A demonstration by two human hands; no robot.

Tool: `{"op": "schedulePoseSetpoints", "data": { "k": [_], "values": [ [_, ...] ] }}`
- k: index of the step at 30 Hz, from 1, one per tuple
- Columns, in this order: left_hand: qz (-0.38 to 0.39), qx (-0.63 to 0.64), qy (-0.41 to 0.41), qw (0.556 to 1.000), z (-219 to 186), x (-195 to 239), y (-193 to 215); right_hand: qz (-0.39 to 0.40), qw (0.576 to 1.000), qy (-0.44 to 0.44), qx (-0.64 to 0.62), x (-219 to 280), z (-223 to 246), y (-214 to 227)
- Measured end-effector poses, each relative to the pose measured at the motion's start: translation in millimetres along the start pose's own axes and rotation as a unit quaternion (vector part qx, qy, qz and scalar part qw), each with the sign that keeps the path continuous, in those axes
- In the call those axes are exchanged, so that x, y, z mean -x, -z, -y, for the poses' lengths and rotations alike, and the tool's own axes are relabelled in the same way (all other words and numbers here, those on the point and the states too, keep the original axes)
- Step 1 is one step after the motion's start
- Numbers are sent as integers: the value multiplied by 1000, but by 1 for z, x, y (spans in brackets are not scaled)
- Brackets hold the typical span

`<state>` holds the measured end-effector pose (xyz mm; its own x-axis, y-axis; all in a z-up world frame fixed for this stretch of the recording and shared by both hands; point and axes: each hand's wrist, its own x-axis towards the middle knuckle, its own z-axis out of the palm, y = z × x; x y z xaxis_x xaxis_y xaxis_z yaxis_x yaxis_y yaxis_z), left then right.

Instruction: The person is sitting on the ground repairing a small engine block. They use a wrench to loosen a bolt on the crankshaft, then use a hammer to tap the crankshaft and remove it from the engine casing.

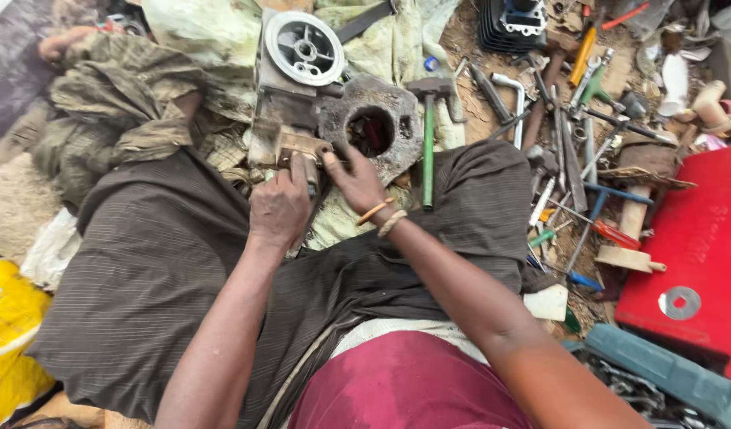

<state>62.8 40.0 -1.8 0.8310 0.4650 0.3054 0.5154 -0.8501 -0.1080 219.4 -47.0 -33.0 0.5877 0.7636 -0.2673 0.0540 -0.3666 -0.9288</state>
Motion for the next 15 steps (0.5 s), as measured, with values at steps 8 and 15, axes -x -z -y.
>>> {"op": "schedulePoseSetpoints", "data": {
  "k": [8,15],
  "values": [
    [37,87,12,995,-12,-80,67,-16,999,49,2,-33,17,33],
    [-35,109,58,992,-49,-135,86,3,994,113,-3,-47,29,80]
  ]
}}
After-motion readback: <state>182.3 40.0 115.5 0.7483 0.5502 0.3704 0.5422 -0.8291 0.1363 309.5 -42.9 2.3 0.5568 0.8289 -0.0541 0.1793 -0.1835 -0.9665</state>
